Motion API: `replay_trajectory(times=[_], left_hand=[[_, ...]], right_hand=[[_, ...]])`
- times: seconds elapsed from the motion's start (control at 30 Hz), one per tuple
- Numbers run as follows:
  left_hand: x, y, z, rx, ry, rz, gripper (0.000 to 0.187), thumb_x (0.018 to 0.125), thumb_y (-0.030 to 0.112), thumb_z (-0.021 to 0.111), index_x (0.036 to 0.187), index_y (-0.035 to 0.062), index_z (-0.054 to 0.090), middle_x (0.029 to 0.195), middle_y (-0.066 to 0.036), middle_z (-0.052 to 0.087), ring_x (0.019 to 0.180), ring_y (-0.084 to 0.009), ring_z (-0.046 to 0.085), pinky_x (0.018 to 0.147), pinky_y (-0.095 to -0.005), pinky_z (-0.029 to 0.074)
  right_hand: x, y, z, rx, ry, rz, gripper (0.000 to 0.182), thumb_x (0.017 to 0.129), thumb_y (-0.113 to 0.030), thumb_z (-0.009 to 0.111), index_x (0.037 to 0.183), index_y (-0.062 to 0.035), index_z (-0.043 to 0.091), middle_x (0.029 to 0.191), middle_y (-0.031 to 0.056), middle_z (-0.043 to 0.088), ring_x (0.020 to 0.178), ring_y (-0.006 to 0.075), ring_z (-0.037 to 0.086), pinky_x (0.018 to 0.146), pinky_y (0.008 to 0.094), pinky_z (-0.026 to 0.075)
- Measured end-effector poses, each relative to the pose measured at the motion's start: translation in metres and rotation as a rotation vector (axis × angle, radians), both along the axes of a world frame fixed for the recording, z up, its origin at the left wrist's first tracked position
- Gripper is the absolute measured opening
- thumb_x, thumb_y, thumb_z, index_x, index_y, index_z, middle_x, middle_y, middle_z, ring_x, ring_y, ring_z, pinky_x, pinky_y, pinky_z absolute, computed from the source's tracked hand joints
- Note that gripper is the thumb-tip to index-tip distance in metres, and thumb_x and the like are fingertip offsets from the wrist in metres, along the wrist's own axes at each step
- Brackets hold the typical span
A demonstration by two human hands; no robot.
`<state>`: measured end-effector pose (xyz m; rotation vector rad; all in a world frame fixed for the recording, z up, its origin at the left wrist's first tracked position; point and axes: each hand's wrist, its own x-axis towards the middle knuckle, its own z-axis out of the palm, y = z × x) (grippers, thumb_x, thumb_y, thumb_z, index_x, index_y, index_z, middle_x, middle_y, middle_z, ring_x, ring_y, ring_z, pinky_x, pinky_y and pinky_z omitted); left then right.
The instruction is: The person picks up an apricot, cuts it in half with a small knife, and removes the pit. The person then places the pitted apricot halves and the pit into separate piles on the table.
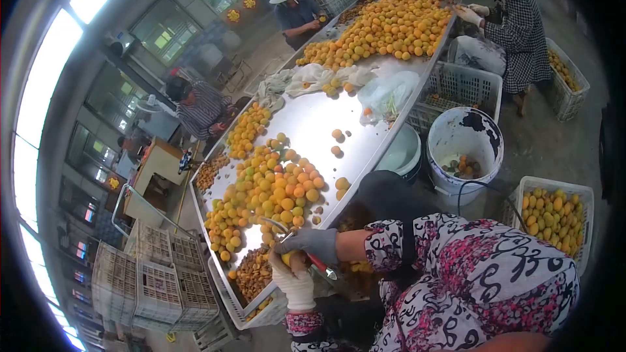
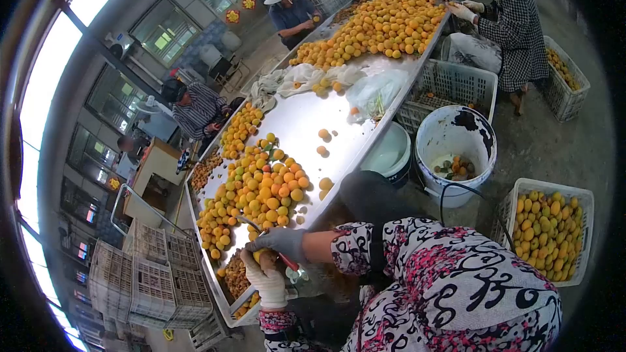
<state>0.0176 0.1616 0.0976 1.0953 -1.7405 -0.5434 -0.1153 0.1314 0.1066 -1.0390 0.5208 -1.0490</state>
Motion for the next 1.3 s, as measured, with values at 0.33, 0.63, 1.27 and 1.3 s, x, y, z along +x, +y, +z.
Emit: replay_trajectory(times=[0.33, 0.63, 1.27, 1.3], left_hand=[[0.011, 0.036, 0.002, -0.260, -0.292, 0.075, 0.036, 0.082, 0.015, 0.055, 0.113, -0.0001, 0.049, 0.087, -0.022, 0.060, 0.076, -0.0374, 0.060, 0.067, -0.0414, 0.047], [-0.041, -0.022, 0.008, -0.236, -0.481, 0.019, 0.046, 0.085, 0.018, 0.052, 0.125, -0.0030, 0.042, 0.097, -0.019, 0.060, 0.083, -0.0293, 0.061, 0.074, -0.0361, 0.049], [-0.027, -0.149, -0.089, 0.209, -0.085, 0.031, 0.043, 0.092, 0.025, 0.046, 0.128, 0.0011, 0.038, 0.118, -0.016, 0.050, 0.105, -0.0236, 0.052, 0.088, -0.0334, 0.044], [-0.029, -0.155, -0.092, 0.145, -0.160, 0.047, 0.044, 0.092, 0.026, 0.047, 0.127, 0.0009, 0.040, 0.117, -0.016, 0.051, 0.104, -0.0237, 0.053, 0.087, -0.0333, 0.044]], right_hand=[[-0.004, 0.043, 0.018, 0.408, 0.072, 0.126, 0.026, 0.083, -0.028, 0.056, 0.090, -0.0041, 0.061, 0.081, 0.0088, 0.060, 0.069, 0.0153, 0.056, 0.062, 0.0303, 0.044], [-0.060, -0.019, -0.004, -0.263, 0.502, -0.123, 0.030, 0.084, -0.029, 0.047, 0.090, -0.0028, 0.061, 0.088, 0.0141, 0.061, 0.083, 0.0226, 0.058, 0.075, 0.0341, 0.043], [-0.030, -0.170, -0.098, 0.112, 0.303, 0.066, 0.026, 0.072, -0.020, 0.057, 0.087, -0.0001, 0.063, 0.083, 0.0117, 0.063, 0.074, 0.0191, 0.058, 0.066, 0.0328, 0.046], [-0.037, -0.173, -0.085, 0.159, 0.430, 0.047, 0.025, 0.073, -0.020, 0.057, 0.087, -0.0005, 0.063, 0.083, 0.0123, 0.063, 0.073, 0.0191, 0.058, 0.066, 0.0331, 0.046]])
